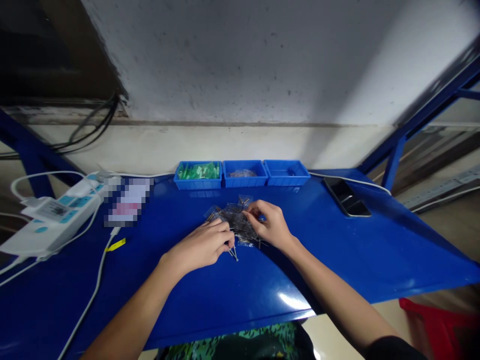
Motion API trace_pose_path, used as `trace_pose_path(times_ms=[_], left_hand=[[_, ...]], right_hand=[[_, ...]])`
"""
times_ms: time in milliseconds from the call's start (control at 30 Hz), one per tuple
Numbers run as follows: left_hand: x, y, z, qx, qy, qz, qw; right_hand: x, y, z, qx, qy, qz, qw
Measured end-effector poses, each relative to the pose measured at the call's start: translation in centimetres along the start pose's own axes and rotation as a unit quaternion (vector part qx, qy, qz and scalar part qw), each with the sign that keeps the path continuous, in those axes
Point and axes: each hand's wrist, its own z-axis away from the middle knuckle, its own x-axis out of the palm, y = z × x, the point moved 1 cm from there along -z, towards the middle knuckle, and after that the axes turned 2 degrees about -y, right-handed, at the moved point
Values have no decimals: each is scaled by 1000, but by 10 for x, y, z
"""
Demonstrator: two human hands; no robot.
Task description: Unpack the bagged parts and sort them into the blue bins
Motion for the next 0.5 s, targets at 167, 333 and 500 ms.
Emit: trace_pose_path(times_ms=[167,333,500], left_hand=[[1,0,-1,1,18,4,1000],[1,-1,-2,-15,26,15,999],[0,1,-3,-14,26,20,999]], right_hand=[[1,1,1,19,-14,-9,1000],[3,0,0,23,-52,-7,998],[3,-1,-1,24,-71,-6,997]])
